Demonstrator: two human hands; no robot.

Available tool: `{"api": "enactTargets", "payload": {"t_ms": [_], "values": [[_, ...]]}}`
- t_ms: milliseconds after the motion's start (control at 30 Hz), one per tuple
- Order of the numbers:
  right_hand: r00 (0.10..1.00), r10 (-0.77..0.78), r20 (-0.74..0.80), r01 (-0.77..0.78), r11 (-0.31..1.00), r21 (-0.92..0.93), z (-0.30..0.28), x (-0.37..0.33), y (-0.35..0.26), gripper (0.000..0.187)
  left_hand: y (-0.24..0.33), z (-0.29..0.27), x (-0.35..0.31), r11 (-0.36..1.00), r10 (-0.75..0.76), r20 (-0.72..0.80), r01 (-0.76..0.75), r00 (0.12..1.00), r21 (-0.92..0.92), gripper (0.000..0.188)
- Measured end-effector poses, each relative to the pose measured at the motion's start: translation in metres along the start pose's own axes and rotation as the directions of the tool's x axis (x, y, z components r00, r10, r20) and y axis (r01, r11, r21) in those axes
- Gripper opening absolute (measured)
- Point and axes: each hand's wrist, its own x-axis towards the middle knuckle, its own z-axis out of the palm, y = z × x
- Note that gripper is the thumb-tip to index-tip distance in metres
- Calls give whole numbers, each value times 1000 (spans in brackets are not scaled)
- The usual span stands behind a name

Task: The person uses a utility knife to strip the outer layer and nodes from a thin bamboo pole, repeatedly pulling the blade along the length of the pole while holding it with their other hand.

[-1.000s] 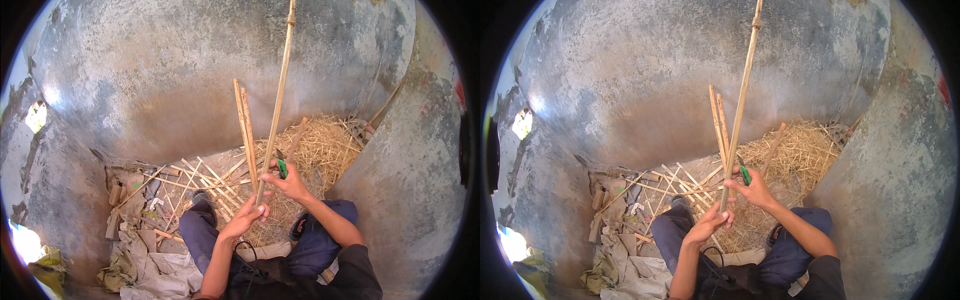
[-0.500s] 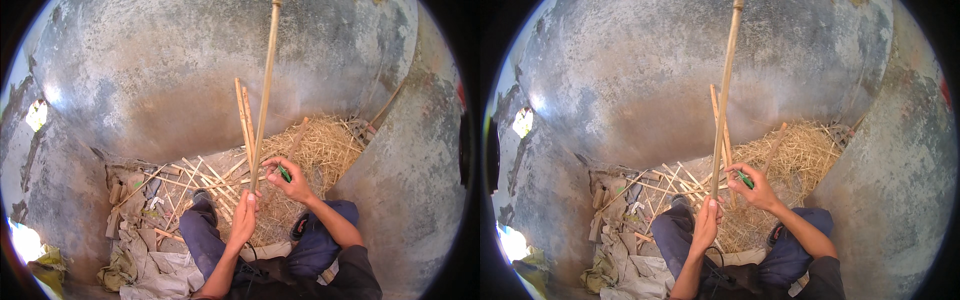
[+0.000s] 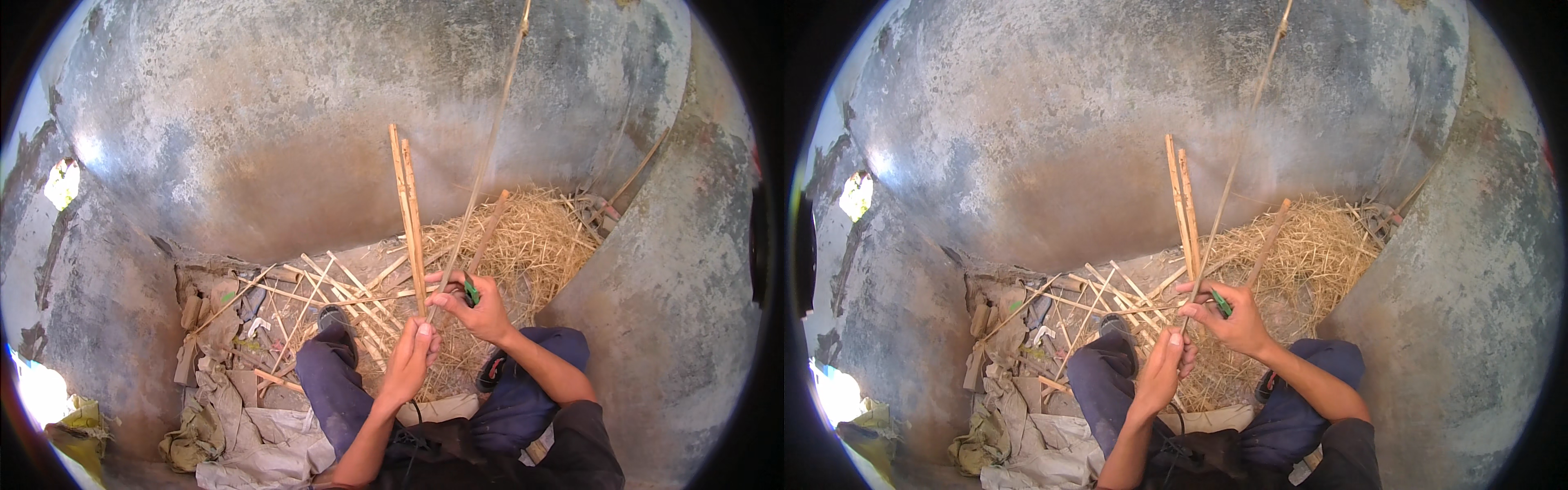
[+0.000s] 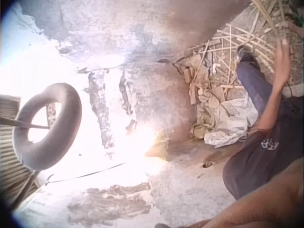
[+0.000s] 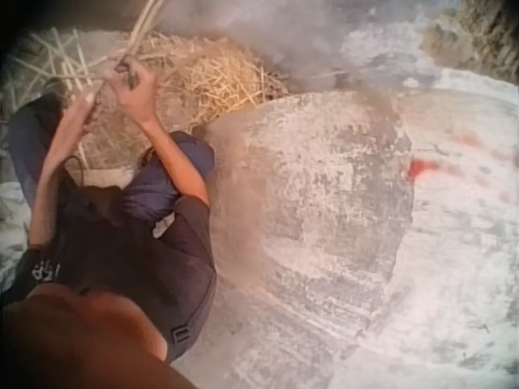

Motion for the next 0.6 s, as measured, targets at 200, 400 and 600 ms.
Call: {"api": "enactTargets", "payload": {"t_ms": [200,400,600], "values": [[973,-230,35,229,921,-314,-11,5,-17,39,-1,-2,3,956,217,-69,-198,974,216,33],[928,-370,45,351,826,-441,-23,1,-2,31,1,-1,3,936,261,-185,-201,947,291,26],[857,-478,192,478,599,-642,-11,-4,-5,31,20,0,-1,921,308,-206,-237,929,309,26]]}}
